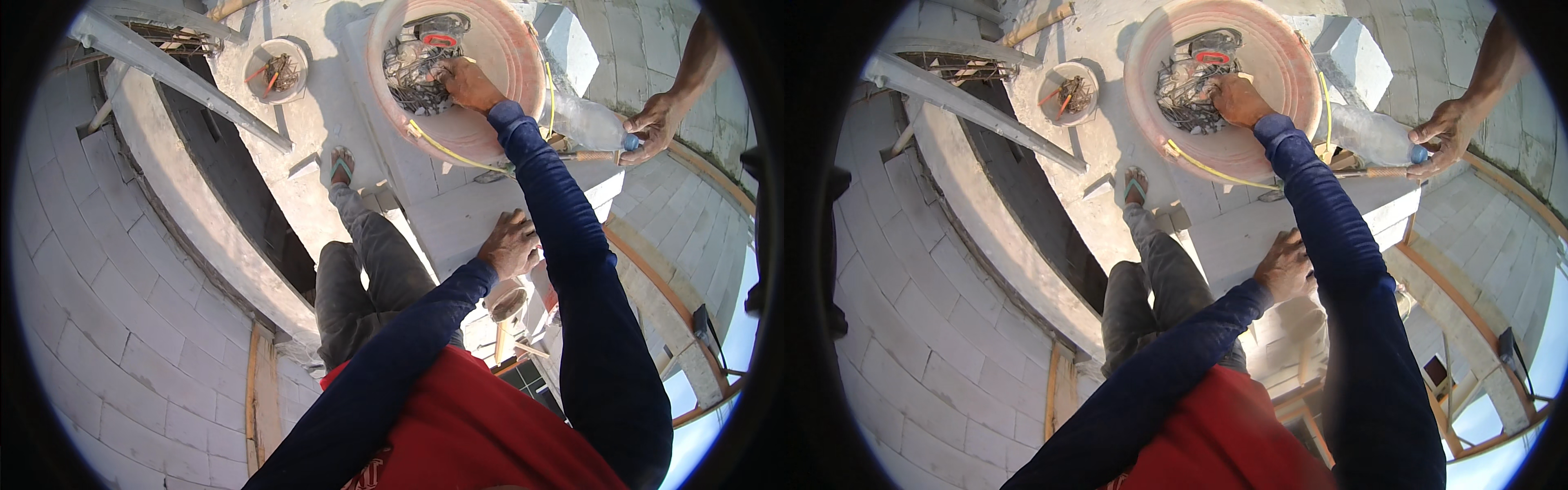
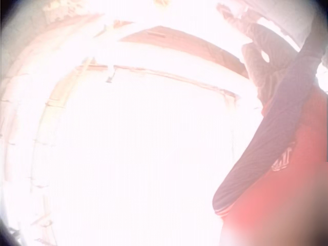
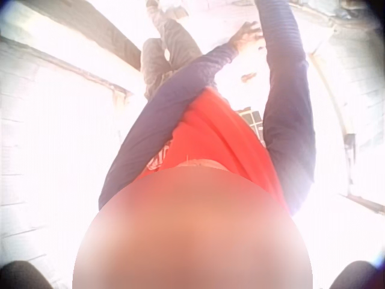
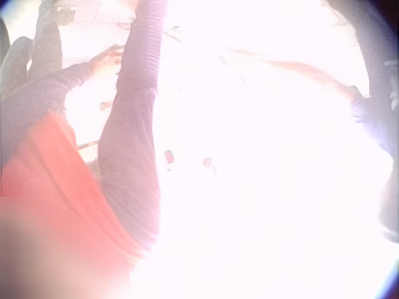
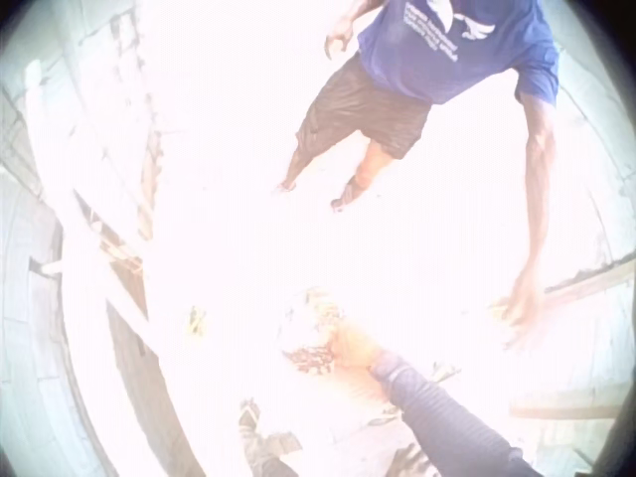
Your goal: The person measures and cuts a wooden plank using a hand saw on a construction site. They position the plank, measure it with a tape measure, and then saw it into smaller pieces.
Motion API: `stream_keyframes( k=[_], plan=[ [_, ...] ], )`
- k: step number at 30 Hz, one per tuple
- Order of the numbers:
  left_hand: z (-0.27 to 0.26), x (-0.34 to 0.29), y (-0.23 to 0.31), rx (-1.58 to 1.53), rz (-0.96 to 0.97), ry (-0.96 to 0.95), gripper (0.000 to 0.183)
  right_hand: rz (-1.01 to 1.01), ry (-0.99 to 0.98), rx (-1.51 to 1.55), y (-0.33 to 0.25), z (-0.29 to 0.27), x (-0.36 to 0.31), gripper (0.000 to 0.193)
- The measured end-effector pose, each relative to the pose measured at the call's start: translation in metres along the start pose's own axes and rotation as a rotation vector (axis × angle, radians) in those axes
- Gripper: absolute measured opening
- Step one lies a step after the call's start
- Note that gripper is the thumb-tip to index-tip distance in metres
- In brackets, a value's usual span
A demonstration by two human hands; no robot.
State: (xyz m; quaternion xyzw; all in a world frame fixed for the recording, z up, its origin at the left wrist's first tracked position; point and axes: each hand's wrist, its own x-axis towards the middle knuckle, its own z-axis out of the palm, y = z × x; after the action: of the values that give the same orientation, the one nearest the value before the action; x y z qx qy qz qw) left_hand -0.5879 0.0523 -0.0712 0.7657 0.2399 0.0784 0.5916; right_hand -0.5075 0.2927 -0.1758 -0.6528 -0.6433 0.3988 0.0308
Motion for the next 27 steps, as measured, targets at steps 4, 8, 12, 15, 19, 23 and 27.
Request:
stream_keyframes(
  k=[4, 8, 12, 15, 19, 23, 27],
  plan=[
    [0.014, -0.002, -0.003, -0.069, 0.076, 0.313, 0.047, -0.070, -0.040, -0.326, 0.008, 0.036, 0.015, 0.026],
    [0.019, -0.004, -0.004, -0.047, 0.083, 0.333, 0.047, -0.042, -0.032, -0.380, 0.003, 0.048, 0.018, 0.025],
    [0.014, -0.003, -0.004, -0.084, 0.082, 0.262, 0.046, -0.017, -0.111, -0.262, -0.005, 0.032, 0.008, 0.023],
    [0.011, -0.003, -0.003, -0.061, 0.062, 0.213, 0.045, 0.137, -0.168, 0.336, -0.012, 0.010, -0.006, 0.026],
    [0.011, -0.001, -0.002, -0.047, 0.036, 0.182, 0.048, 0.295, -0.168, 1.177, -0.021, -0.011, -0.017, 0.026],
    [0.012, -0.003, -0.001, -0.018, 0.078, 0.406, 0.035, 0.302, -0.124, 1.135, -0.032, -0.006, -0.007, 0.025],
    [0.032, -0.003, -0.009, -0.010, 0.053, 0.380, 0.044, -0.213, 0.411, -0.041, -0.044, 0.027, 0.026, 0.026]
  ],
)
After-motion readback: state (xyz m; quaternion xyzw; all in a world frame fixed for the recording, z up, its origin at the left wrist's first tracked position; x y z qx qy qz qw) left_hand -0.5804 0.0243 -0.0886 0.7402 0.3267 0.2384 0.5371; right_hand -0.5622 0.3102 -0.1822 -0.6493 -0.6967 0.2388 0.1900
